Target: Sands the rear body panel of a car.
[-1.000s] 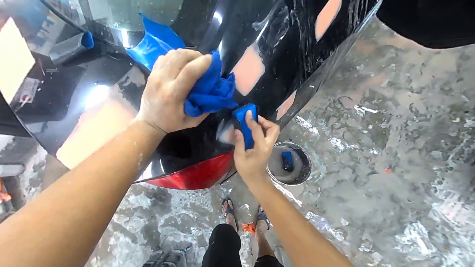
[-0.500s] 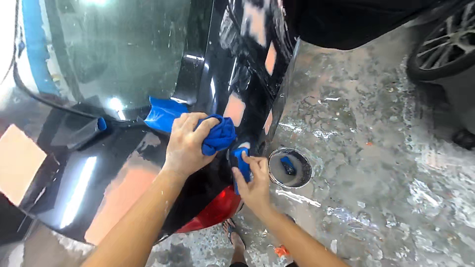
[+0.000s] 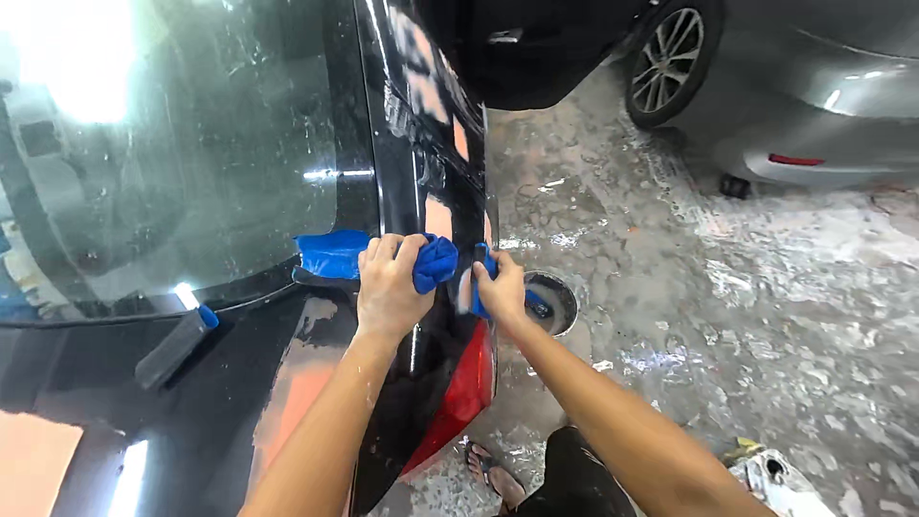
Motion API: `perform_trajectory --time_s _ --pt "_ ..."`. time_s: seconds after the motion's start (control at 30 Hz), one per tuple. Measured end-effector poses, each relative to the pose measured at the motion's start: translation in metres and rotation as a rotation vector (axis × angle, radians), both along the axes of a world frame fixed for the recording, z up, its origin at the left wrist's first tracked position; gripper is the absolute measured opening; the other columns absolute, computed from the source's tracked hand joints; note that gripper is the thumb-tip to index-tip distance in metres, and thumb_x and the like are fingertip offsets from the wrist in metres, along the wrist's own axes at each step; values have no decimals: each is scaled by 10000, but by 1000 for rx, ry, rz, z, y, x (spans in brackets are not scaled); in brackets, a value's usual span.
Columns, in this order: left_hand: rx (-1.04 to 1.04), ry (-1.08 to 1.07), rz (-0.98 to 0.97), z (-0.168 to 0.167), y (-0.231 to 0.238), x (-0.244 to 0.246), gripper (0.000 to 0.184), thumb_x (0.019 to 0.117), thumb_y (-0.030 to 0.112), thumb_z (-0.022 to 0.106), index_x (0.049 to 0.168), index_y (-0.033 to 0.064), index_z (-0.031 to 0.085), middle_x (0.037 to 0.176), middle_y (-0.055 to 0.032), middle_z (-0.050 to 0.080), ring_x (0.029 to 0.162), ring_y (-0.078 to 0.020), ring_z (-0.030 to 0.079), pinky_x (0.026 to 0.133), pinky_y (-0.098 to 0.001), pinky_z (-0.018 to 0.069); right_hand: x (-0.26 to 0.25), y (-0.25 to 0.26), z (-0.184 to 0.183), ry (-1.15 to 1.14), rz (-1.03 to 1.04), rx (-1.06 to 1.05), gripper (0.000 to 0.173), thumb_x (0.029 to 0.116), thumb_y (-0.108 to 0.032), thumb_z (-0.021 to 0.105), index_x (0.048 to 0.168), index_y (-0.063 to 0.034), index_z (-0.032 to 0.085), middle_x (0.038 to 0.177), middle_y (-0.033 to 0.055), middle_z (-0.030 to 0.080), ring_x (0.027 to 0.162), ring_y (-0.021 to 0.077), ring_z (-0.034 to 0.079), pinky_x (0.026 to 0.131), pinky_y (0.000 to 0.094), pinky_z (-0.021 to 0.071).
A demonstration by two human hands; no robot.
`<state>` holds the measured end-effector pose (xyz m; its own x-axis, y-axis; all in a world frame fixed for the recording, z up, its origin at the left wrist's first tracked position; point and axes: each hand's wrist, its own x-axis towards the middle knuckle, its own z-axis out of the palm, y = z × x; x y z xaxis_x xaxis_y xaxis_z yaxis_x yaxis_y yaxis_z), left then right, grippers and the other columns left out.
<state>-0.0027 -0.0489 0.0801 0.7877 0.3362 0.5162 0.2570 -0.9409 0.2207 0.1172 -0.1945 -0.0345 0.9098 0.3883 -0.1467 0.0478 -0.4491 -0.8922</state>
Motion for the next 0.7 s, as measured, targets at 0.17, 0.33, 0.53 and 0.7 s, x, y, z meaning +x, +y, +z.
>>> perform_trajectory --time_s 0.17,0.33,0.53,0.7 --pt "29 21 -1 -1 4 3 521 725 306 833 1190 121 690 1094 -103 664 1004 -307 619 848 -513 496 -51 -14 12 -125 99 9 514 933 -452 682 1387 -215 635 1171 152 629 1039 306 638 856 528 568" --pt "16 24 0 -1 2 1 517 740 336 801 1197 125 682 1114 -93 662 1028 -299 614 861 -516 492 -7 -6 1 61 -17 -98 483 956 -399 666 1368 -154 602 1209 264 637 1083 451 640 856 660 536" --pt "15 14 -2 -5 2 -1 525 720 323 821 1180 113 680 1114 -98 670 1030 -302 621 864 -525 493 -31 -26 -9 -17 102 -87 507 937 -415 702 1386 -196 611 1202 207 629 1079 370 637 884 578 555" --pt "23 15 8 -2 1 0 530 726 329 813 1193 119 676 1129 -103 668 1049 -304 620 882 -527 492 -47 -24 14 6 78 -93 515 935 -399 694 1393 -186 594 1212 225 609 1070 388 639 886 573 558"
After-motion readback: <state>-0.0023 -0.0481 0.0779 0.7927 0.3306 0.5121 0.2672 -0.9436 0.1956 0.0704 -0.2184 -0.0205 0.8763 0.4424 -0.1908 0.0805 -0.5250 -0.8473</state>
